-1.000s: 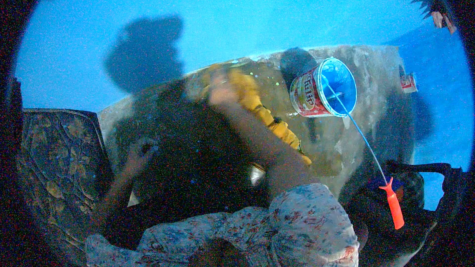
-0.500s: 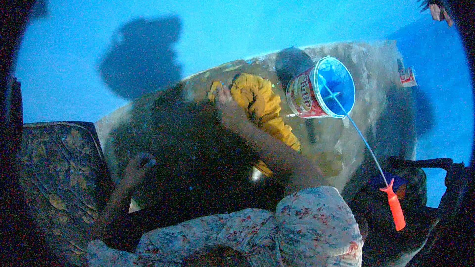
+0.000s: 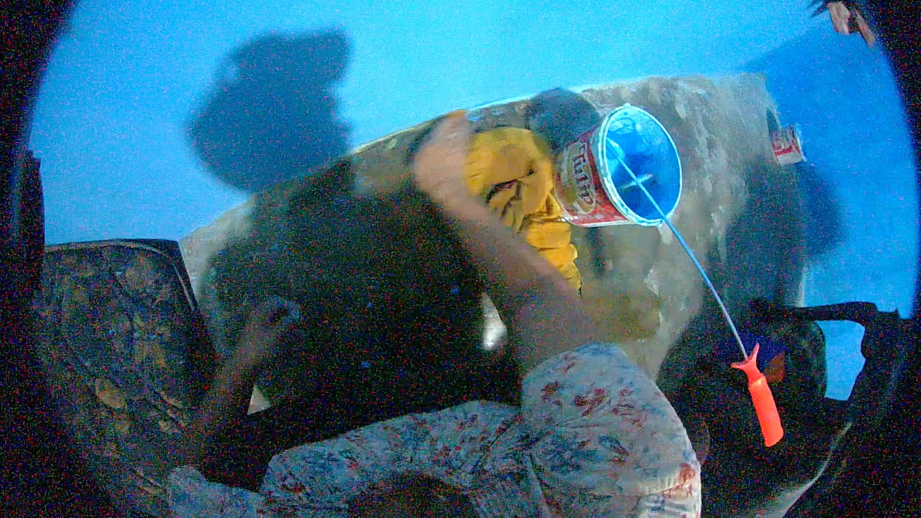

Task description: The person cleans a paint-splattered floor using a yellow cloth and a paint roller. They wipe the floor surface, dip the roller into a bucket of blue paint, and continue cleaning the area.

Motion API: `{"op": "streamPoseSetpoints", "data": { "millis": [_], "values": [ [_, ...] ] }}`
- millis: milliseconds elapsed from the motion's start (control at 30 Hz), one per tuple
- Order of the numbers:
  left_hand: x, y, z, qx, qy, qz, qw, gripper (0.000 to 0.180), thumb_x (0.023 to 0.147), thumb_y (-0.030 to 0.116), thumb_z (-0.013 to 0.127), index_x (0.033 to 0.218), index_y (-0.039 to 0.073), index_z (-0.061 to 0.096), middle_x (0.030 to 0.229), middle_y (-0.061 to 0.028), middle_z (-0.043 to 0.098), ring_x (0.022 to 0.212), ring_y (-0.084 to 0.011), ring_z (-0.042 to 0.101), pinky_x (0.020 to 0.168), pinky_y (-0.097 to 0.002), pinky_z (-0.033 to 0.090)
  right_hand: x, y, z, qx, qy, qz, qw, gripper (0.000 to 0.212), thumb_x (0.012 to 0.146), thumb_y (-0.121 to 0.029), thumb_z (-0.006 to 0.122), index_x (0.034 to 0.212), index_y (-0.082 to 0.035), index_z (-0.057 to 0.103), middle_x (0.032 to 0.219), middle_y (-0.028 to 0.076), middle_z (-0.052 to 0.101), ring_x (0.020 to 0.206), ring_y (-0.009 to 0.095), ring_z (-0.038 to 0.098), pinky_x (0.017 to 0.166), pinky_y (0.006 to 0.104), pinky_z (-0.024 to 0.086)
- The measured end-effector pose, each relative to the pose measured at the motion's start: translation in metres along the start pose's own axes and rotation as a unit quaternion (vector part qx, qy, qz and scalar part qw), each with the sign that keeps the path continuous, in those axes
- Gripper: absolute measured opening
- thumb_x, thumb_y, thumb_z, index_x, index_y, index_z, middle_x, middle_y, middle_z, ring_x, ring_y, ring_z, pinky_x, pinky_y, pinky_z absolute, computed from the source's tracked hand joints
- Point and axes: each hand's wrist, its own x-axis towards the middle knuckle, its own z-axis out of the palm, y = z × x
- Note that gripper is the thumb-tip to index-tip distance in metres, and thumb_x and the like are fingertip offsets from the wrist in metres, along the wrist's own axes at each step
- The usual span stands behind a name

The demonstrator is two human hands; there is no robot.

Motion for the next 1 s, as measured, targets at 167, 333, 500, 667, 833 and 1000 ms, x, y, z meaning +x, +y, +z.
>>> {"op": "streamPoseSetpoints", "data": {
  "millis": [167,333,500,667,833,1000],
  "values": [
    [0.005,0.025,0.009,-0.016,0.007,0.044,0.999,0.013,0.093,0.012,0.062,0.103,0.002,0.060,0.089,-0.0061,0.064,0.083,-0.0143,0.063,0.071,-0.0307,0.052,-0.098,-0.145,-0.069,0.175,0.056,-0.246,0.952,0.058,0.086,-0.010,0.044,0.138,0.014,0.038,0.141,0.035,0.041,0.124,0.046,0.048,0.106,0.0476,0.039],
    [-0.004,0.000,0.002,0.022,0.020,0.072,0.997,0.013,0.094,0.011,0.061,0.102,0.001,0.060,0.088,-0.0064,0.064,0.076,-0.0141,0.063,0.071,-0.0315,0.051,-0.095,-0.077,-0.068,0.444,-0.066,-0.167,0.878,0.056,0.089,-0.012,0.044,0.142,0.006,0.039,0.145,0.030,0.038,0.129,0.038,0.047,0.107,0.0449,0.039],
    [-0.019,-0.007,-0.018,-0.005,0.062,0.012,0.998,0.012,0.094,0.011,0.061,0.102,0.001,0.060,0.087,-0.0064,0.065,0.075,-0.0145,0.064,0.070,-0.0316,0.052,-0.059,0.097,-0.001,0.275,0.026,0.165,0.947,0.065,0.095,-0.031,0.046,0.141,0.014,0.032,0.147,0.033,0.032,0.139,0.048,0.026,0.117,0.0481,0.023],
    [-0.015,0.002,-0.024,-0.059,0.072,0.063,0.994,0.013,0.094,0.011,0.060,0.102,0.001,0.060,0.087,-0.0064,0.065,0.074,-0.0140,0.064,0.069,-0.0299,0.052,-0.086,0.010,-0.011,0.153,0.089,0.038,0.984,0.051,0.095,-0.017,0.044,0.136,0.011,0.040,0.142,0.030,0.038,0.136,0.046,0.031,0.115,0.0497,0.024],
    [-0.016,0.000,-0.034,-0.048,0.107,0.083,0.990,0.014,0.094,0.011,0.060,0.103,0.001,0.060,0.087,-0.0066,0.065,0.075,-0.0142,0.064,0.067,-0.0294,0.053,-0.218,-0.153,-0.083,0.220,-0.025,-0.318,0.922,0.049,0.093,-0.020,0.047,0.135,0.005,0.043,0.133,0.027,0.045,0.125,0.043,0.040,0.105,0.0500,0.032],
    [-0.020,-0.013,-0.035,-0.093,0.096,0.058,0.989,0.014,0.095,0.011,0.059,0.104,0.001,0.061,0.089,-0.0069,0.066,0.075,-0.0153,0.065,0.067,-0.0297,0.053,-0.282,-0.120,-0.108,0.295,-0.170,-0.408,0.847,0.047,0.092,-0.022,0.050,0.134,-0.001,0.046,0.124,0.025,0.052,0.113,0.041,0.050,0.095,0.0503,0.041]
  ]
}}
